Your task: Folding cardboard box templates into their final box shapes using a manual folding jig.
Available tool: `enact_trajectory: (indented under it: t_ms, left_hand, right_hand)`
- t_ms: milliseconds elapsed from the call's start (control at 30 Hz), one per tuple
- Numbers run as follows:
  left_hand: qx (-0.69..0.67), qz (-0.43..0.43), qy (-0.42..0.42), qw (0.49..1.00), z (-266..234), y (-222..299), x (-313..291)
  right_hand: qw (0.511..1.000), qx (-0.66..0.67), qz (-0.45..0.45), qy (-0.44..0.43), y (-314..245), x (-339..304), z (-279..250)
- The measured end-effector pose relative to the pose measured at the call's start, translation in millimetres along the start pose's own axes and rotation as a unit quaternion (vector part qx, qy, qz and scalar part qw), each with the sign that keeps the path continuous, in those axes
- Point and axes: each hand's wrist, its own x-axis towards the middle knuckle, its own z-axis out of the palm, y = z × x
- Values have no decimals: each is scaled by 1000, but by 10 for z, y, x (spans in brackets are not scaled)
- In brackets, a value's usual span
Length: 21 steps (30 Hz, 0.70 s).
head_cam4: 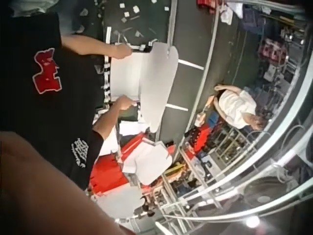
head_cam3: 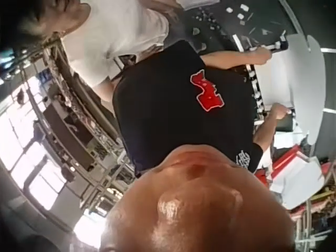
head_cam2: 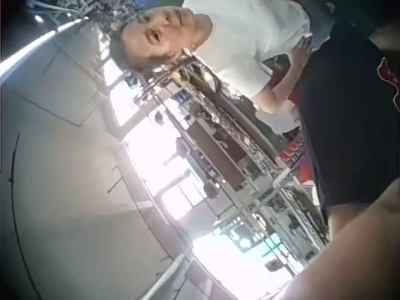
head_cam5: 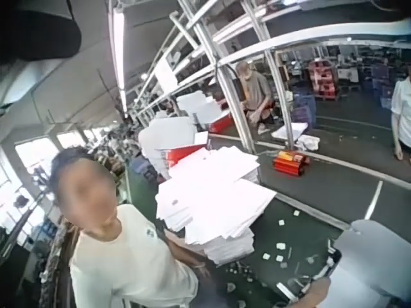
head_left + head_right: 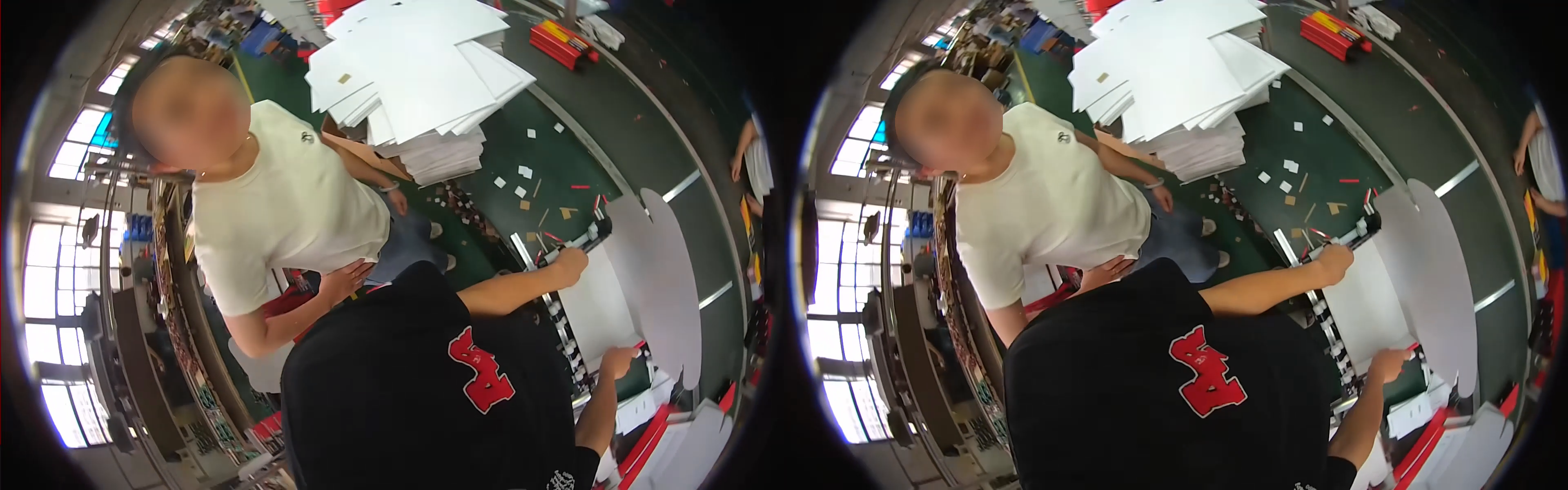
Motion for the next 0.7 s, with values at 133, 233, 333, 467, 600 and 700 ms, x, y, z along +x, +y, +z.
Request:
enact_trajectory:
  t_ms: [133, 233, 333, 467, 600, 700]
  left_hand:
    - [7, -6, 9, 1000, 36, 6, 166]
    - [35, 65, 12, 997, 15, 199, 239]
    - [67, 57, 124, 988, 451, -667, 358]
    - [46, -33, -3, 998, -329, 132, -93]
    - [95, -42, -18, 994, -157, 164, -196]
    - [93, -54, -52, 993, -171, 142, -219]
  right_hand:
    - [999, -15, -12, 40, 21, -32, -102]
    - [994, -88, -6, 69, 500, 241, 413]
    - [967, -231, -58, 91, -108, 154, 198]
    - [994, 81, 55, 45, -153, -79, -121]
    - [998, 44, 12, 40, 27, -127, -253]
    - [992, 108, 16, -68, 189, -134, -449]
